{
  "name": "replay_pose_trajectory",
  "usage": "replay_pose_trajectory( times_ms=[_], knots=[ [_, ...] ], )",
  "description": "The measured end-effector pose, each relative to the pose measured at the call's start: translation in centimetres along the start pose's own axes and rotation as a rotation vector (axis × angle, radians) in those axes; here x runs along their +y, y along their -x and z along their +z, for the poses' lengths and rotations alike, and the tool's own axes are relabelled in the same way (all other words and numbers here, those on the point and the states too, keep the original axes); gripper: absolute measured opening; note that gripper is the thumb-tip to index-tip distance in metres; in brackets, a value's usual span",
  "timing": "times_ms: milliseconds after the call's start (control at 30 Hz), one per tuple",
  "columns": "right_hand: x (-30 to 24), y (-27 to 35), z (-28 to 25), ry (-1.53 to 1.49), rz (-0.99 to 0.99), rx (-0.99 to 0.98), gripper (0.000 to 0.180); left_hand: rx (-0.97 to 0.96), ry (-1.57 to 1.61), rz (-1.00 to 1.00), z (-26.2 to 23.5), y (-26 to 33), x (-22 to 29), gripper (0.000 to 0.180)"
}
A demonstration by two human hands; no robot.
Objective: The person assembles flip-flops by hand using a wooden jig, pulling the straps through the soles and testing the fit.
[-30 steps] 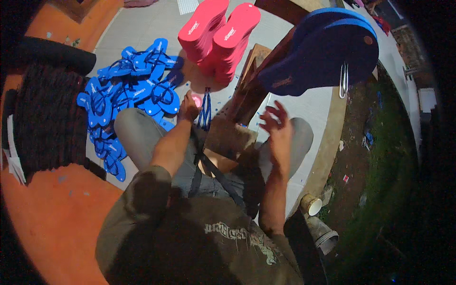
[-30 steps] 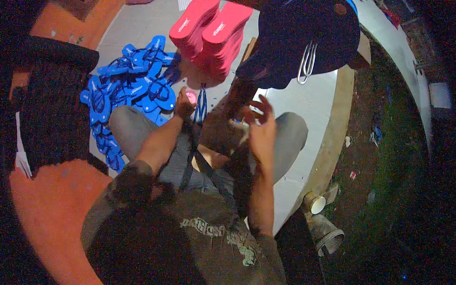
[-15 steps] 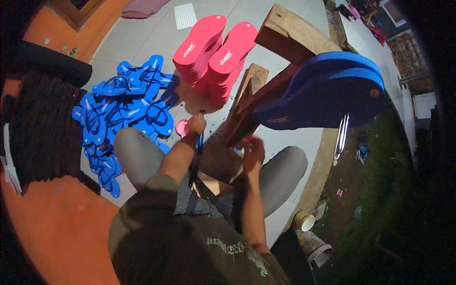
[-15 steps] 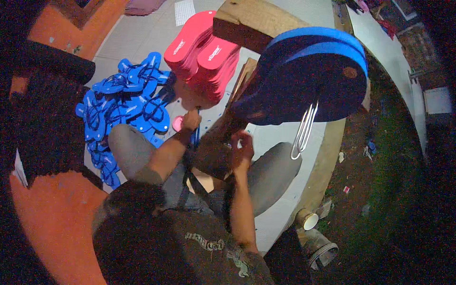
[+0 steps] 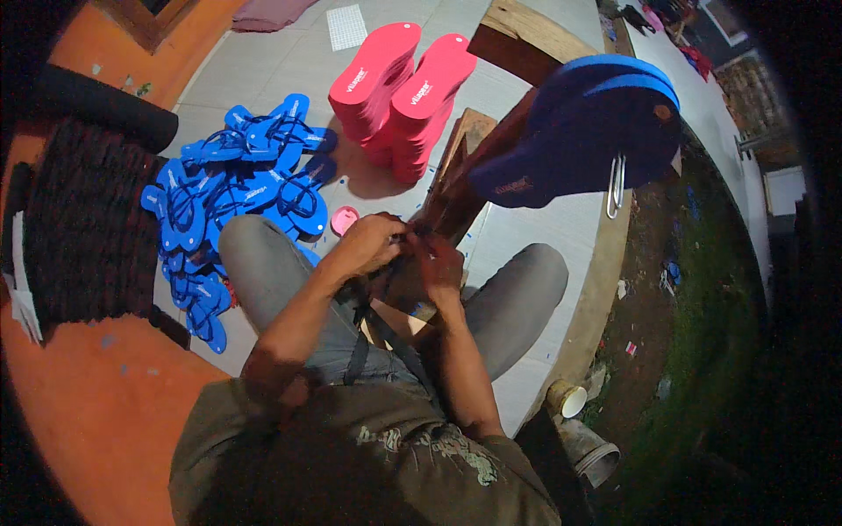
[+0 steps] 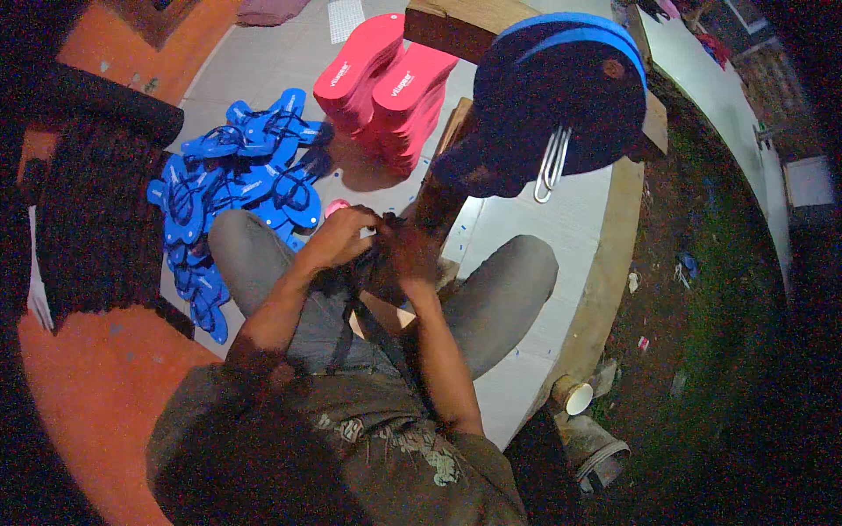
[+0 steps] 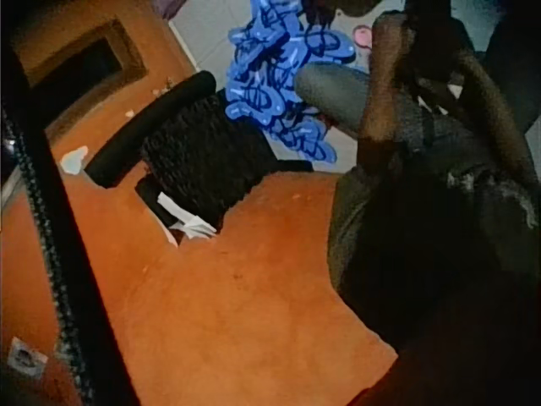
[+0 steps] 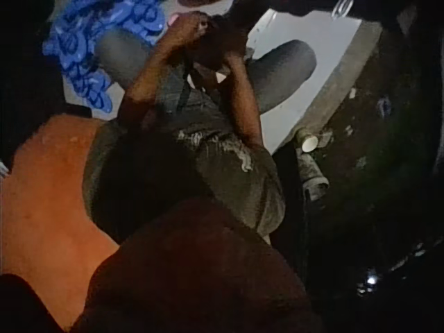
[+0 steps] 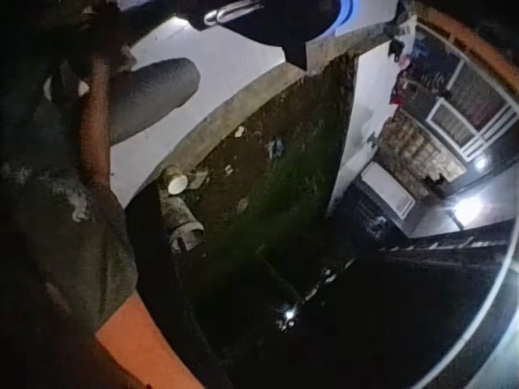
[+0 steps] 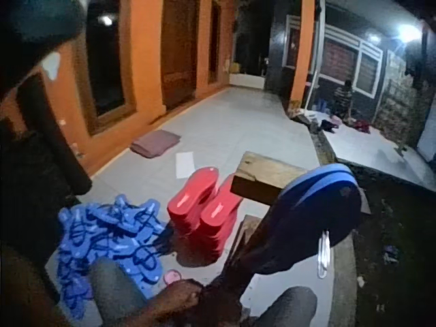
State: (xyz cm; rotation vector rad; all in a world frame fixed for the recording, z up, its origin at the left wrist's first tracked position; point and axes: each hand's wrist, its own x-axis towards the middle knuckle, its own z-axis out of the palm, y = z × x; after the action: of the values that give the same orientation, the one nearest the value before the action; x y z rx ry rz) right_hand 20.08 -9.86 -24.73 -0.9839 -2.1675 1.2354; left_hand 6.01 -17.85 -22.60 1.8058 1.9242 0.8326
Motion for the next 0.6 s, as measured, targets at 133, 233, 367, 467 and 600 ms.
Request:
replay_pose_trajectory(
  times_ms=[133,233,367,467,600],
  knots=[
    [-0.7,2.4,-1.9,-0.064,-0.070,0.182,0.017,0.018,0.528,-0.268,-0.2,0.0,1.9,0.018],
    [-0.9,3.8,-3.2,-0.458,0.242,-0.025,0.021,0.081,0.415,-0.326,0.7,0.1,2.8,0.017],
    [-4.7,8.8,-6.6,-0.386,0.156,-0.350,0.033,0.174,-0.033,-0.510,4.7,0.9,-5.4,0.023],
    [-9.7,13.5,-15.9,-0.660,0.375,-0.128,0.026,0.381,0.296,-0.578,4.4,0.6,-8.4,0.029],
    [-5.4,6.7,-14.0,-0.690,0.429,0.133,0.029,0.218,0.234,-0.458,12.0,-1.1,-0.3,0.051]
  ],
)
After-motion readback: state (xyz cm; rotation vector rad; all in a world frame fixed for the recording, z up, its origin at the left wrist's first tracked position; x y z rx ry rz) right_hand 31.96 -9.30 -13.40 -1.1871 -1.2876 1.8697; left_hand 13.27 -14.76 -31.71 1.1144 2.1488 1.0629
